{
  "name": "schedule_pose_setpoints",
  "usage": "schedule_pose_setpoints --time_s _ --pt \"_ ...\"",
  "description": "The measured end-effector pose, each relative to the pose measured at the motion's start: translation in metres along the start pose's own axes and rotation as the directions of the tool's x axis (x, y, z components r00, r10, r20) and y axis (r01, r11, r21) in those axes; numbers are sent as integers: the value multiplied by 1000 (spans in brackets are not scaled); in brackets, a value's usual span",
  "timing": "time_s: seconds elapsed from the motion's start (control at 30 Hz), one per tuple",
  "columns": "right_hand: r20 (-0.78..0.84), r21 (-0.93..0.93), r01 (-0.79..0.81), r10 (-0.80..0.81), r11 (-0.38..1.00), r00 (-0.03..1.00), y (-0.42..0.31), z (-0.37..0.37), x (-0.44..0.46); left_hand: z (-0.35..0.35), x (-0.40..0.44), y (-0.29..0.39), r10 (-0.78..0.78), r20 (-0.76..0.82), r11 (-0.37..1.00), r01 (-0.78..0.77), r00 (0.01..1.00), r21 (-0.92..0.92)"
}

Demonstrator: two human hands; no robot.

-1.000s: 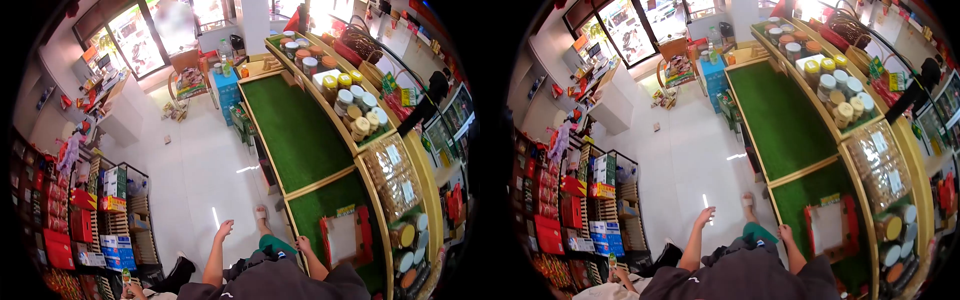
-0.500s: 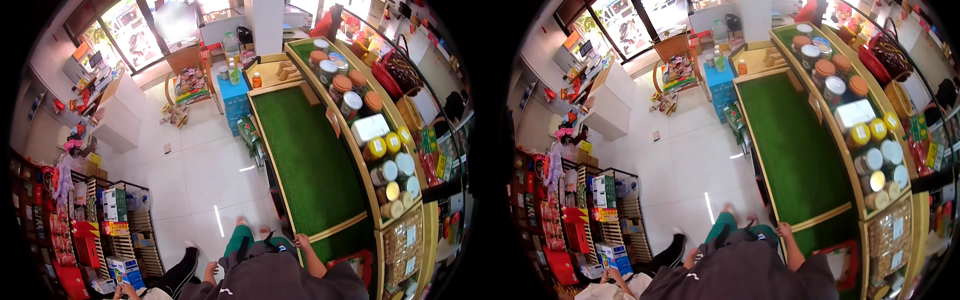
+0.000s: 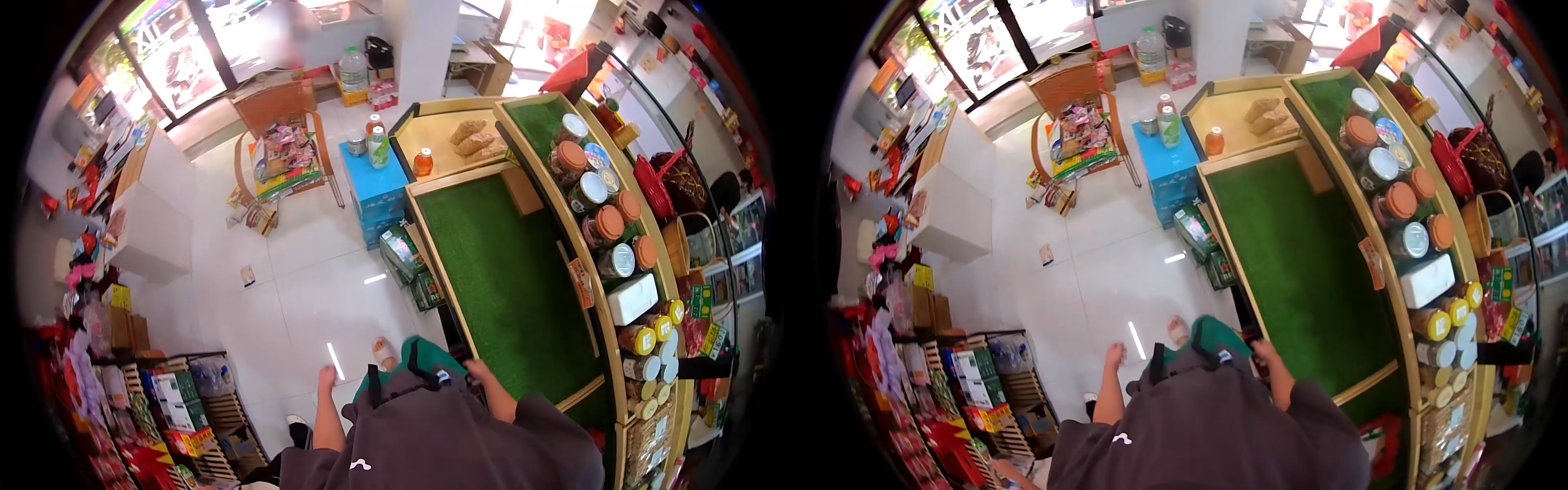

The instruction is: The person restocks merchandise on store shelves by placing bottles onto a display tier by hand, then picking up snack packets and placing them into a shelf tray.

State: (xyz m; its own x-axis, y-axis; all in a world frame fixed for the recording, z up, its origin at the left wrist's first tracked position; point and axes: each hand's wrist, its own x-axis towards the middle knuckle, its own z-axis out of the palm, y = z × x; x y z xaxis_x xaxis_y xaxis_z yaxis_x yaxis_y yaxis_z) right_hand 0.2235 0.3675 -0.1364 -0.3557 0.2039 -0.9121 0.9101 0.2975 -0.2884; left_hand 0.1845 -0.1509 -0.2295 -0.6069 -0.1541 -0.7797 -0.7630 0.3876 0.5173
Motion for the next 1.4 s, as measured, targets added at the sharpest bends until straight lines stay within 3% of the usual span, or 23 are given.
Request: schedule_pose_setpoints --time_s 0.1,0.2,0.23,0.27,0.33,0.4,0.43,0.53,0.63,0.67,0.73,0.87,0.93,1.0,1.07,1.1,1.17,1.2,1.23,1.27,1.33,1.37,1.4 --pt "-117 -15 173 -174 985 978 -99 5 33 -41 6 161 100 -89 970 -117 991 -213" --pt "-235 96 276 -248 956 940 -194 1 84 -63 27 271 219 -52 949 -225 974 -222" --pt "-378 89 370 -312 925 872 -223 2 113 -65 42 292 246 -37 949 -248 969 -192" --pt "-514 63 457 -363 887 777 -255 1 144 -67 56 306 273 -24 948 -273 962 -167" --pt "-532 253 487 -301 836 792 -341 -14 156 -68 91 318 229 46 956 -216 972 -197" --pt "-551 322 529 -299 785 779 -427 -32 165 -71 137 299 234 77 969 -226 969 -99" --pt "-548 340 578 -343 742 763 -464 -42 177 -71 144 298 172 96 975 -155 980 -161" --pt "-743 145 668 -366 730 561 -569 -72 199 -85 150 321 -61 117 998 60 991 15" --pt "-849 0 688 -363 725 383 -642 -91 219 -96 176 346 -72 127 992 58 989 108" --pt "-844 6 680 -361 733 396 -653 -94 225 -104 180 351 -66 93 985 50 993 164" --pt "-841 -16 623 -348 782 415 -676 -98 235 -107 184 386 -103 76 992 97 992 86" --pt "-843 73 633 -292 771 452 -684 -102 251 -106 202 439 7 257 979 -59 966 195" --pt "-829 62 571 -277 818 487 -686 -106 248 -94 210 474 -131 416 971 31 900 239" --pt "-839 76 577 -261 813 478 -683 -108 255 -79 213 504 -160 447 974 66 880 219" --pt "-902 40 719 -284 694 324 -670 -97 247 -64 216 532 -93 472 984 8 877 180" --pt "-923 83 725 -221 683 314 -670 -91 220 -57 210 553 -57 516 989 -21 855 144" --pt "-957 -22 797 -244 603 157 -662 -71 187 -46 213 570 51 589 983 -145 807 114" --pt "-966 5 815 -209 580 155 -661 -62 154 -40 211 580 132 624 948 -282 770 148" --pt "-949 74 815 -209 575 234 -660 -55 116 -33 216 589 143 666 950 -291 732 115" --pt "-944 63 825 -235 561 231 -652 -42 98 -27 218 594 145 712 951 -294 687 90" --pt "-938 112 831 -218 545 270 -637 -10 54 -16 189 620 87 740 993 2 667 -119" --pt "-924 174 820 -198 545 328 -632 7 30 -12 171 628 87 758 932 217 646 -292" --pt "-939 90 843 -237 531 250 -621 26 19 -8 168 628 13 777 864 384 629 -325"
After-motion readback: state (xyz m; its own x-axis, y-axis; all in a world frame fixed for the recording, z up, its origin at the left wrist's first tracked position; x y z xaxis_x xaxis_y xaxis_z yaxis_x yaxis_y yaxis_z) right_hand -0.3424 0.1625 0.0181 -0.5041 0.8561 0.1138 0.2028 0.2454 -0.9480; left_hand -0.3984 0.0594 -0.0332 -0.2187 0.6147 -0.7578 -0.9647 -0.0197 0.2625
